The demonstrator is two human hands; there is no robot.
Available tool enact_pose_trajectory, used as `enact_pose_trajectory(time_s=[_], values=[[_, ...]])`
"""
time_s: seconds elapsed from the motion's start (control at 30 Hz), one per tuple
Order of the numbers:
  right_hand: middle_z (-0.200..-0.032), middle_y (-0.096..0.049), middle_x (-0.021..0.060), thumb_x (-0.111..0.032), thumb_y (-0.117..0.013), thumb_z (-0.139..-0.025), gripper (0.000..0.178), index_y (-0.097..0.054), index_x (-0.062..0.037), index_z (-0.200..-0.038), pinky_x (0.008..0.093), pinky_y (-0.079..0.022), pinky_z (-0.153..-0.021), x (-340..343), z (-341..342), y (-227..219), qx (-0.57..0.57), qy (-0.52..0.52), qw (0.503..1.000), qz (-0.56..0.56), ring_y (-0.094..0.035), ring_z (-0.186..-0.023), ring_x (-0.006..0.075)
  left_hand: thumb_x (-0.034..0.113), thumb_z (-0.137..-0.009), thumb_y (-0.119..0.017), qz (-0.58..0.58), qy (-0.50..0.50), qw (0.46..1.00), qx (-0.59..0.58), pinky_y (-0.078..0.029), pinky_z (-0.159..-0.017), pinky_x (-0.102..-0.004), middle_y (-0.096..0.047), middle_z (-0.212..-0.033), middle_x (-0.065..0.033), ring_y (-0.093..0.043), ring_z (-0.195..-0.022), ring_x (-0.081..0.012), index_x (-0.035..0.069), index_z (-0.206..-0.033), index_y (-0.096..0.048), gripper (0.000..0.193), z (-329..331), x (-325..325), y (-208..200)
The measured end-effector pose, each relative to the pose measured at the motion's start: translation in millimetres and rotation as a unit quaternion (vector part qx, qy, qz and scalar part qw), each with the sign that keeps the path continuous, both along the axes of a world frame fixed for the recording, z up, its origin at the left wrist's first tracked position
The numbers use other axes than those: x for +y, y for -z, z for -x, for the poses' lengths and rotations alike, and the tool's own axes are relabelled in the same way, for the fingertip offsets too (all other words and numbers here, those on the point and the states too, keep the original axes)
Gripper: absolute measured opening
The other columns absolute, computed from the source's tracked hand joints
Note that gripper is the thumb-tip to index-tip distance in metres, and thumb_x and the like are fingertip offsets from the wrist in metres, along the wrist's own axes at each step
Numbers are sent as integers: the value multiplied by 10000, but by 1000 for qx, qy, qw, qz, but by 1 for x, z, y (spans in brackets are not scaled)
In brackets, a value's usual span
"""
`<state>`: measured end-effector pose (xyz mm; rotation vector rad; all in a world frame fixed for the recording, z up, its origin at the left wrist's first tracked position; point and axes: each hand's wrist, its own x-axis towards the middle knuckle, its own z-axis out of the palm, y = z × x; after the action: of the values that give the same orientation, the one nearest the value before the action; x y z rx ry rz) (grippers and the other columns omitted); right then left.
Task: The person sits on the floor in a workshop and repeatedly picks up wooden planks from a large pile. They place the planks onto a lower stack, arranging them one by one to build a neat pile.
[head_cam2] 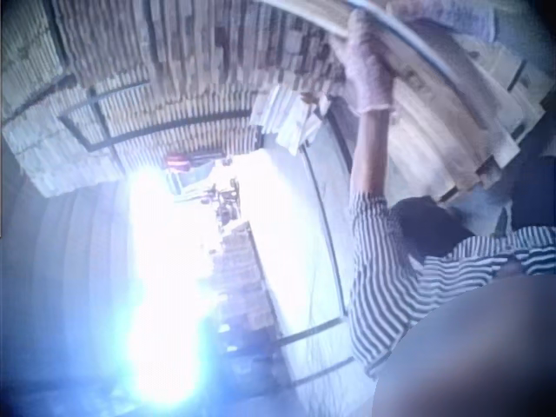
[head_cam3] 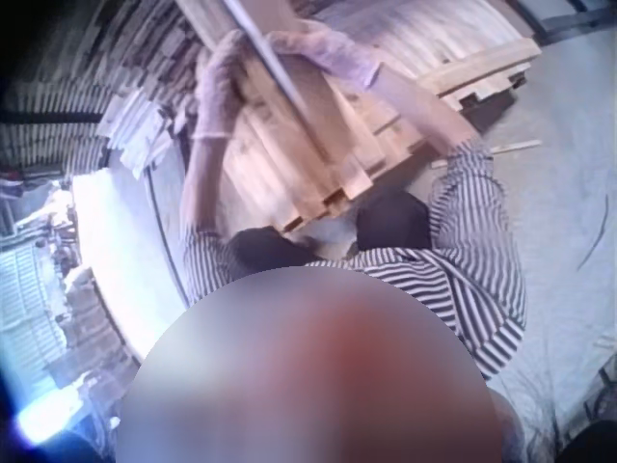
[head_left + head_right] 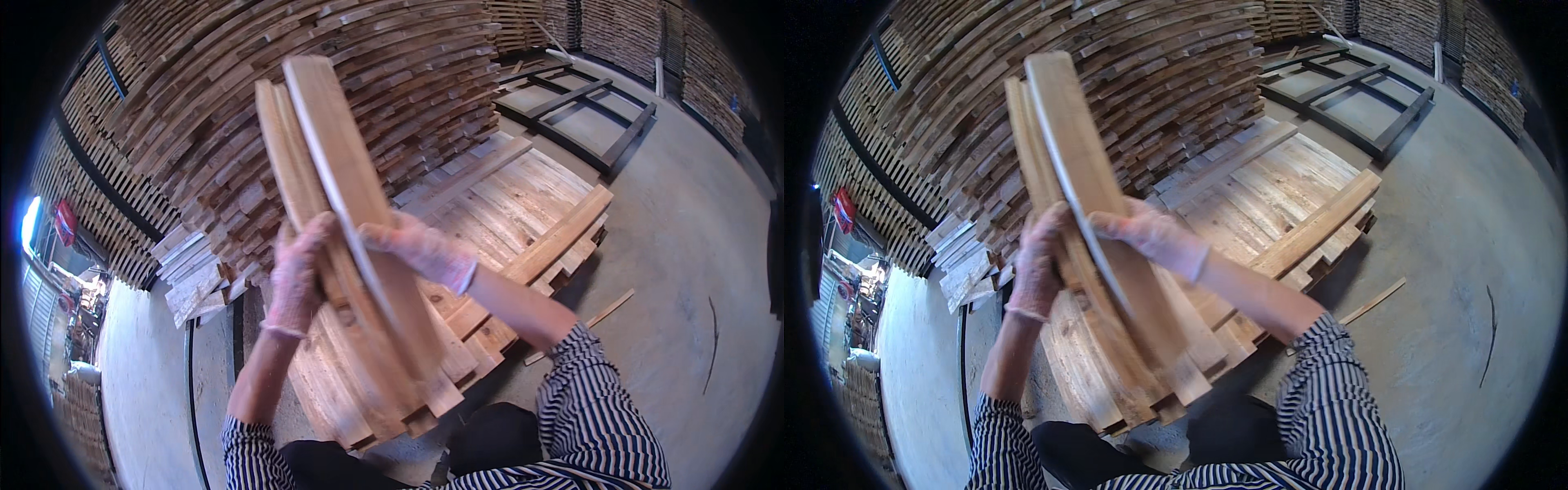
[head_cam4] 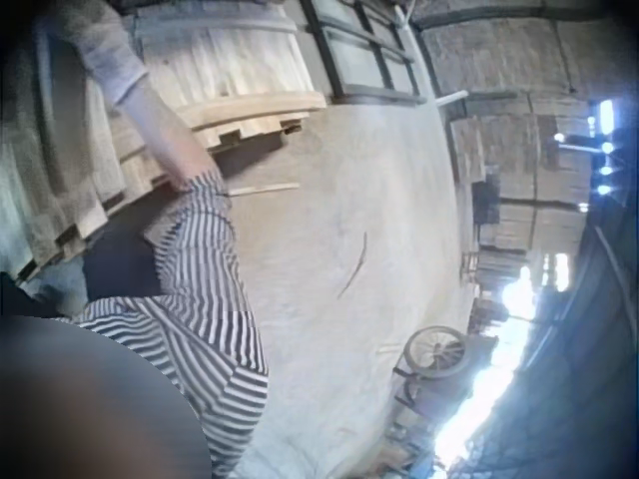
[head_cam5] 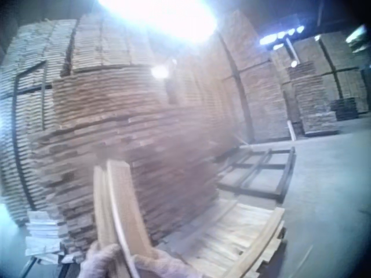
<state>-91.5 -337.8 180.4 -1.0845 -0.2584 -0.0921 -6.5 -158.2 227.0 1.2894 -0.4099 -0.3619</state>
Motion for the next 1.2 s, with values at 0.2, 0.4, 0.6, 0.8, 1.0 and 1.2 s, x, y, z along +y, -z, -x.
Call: enact_pose_trajectory(time_s=[0.2, 0.4, 0.6, 0.8, 1.0, 1.2], values=[[-1224, -710, 104, -467, -823, -863, 649, -663, -5, -1290, 296, -549, -985, -176, 31, 65, 123, 57, 983, 125, -673, -1085, 171, 211, -873, -832, 17, 15, 993, 117, -564, -929, -398, -675, -1187, -130, -656, -1097, -243, -13, -1259, -564, 521, 57, -162, 84], [-1351, -636, 259, -621, -765, -785, 874, -577, -5, -1376, 423, -473, -1061, -276, 50, 92, 331, 226, 657, 638, -620, -1240, 367, 197, -859, -836, -62, -22, 976, 209, -599, -822, -357, -686, -1088, -162, -698, -926, -248, -40, -1284, -492, 596, 94, -248, 115], [-1336, -593, 298, -515, -728, -851, 850, -406, -143, -1544, 501, -506, -1007, -262, 36, 113, 298, 327, 620, 648, -619, -1216, 424, 313, -956, -695, 112, 4, 988, 108, -606, -911, -452, -692, -1041, -210, -708, -966, -315, -69, -1218, -597, 473, 73, -124, 142], [-1280, -511, 279, -487, -657, -920, 825, -301, -183, -1599, 523, -546, -886, -147, 4, 63, 253, 203, 649, 689, -610, -1100, 414, 496, -901, -699, 218, -43, 933, 284, -596, -887, -486, -687, -1080, -233, -702, -963, -379, -68, -1240, -587, 667, 58, -24, 177], [-1254, -549, 298, -474, -547, -996, 688, -360, -95, -1539, 554, -507, -934, -53, -25, 133, 200, 104, 725, 650, -590, -1105, 431, 612, -901, -616, 141, -74, 925, 345, -603, -844, -516, -710, -1019, -196, -714, -923, -352, -25, -1232, -629, 718, 55, -19, 207], [-1338, -573, 275, -504, -685, -902, 655, -538, -114, -1407, 539, -495, -984, -158, 4, 143, 70, 479, 364, 796, -544, -1271, 426, 614, -877, -632, 116, -68, 925, 357, -593, -840, -522, -678, -1045, -197, -695, -931, -347, -43, -1218, -606, 741, 62, -33, 186]])
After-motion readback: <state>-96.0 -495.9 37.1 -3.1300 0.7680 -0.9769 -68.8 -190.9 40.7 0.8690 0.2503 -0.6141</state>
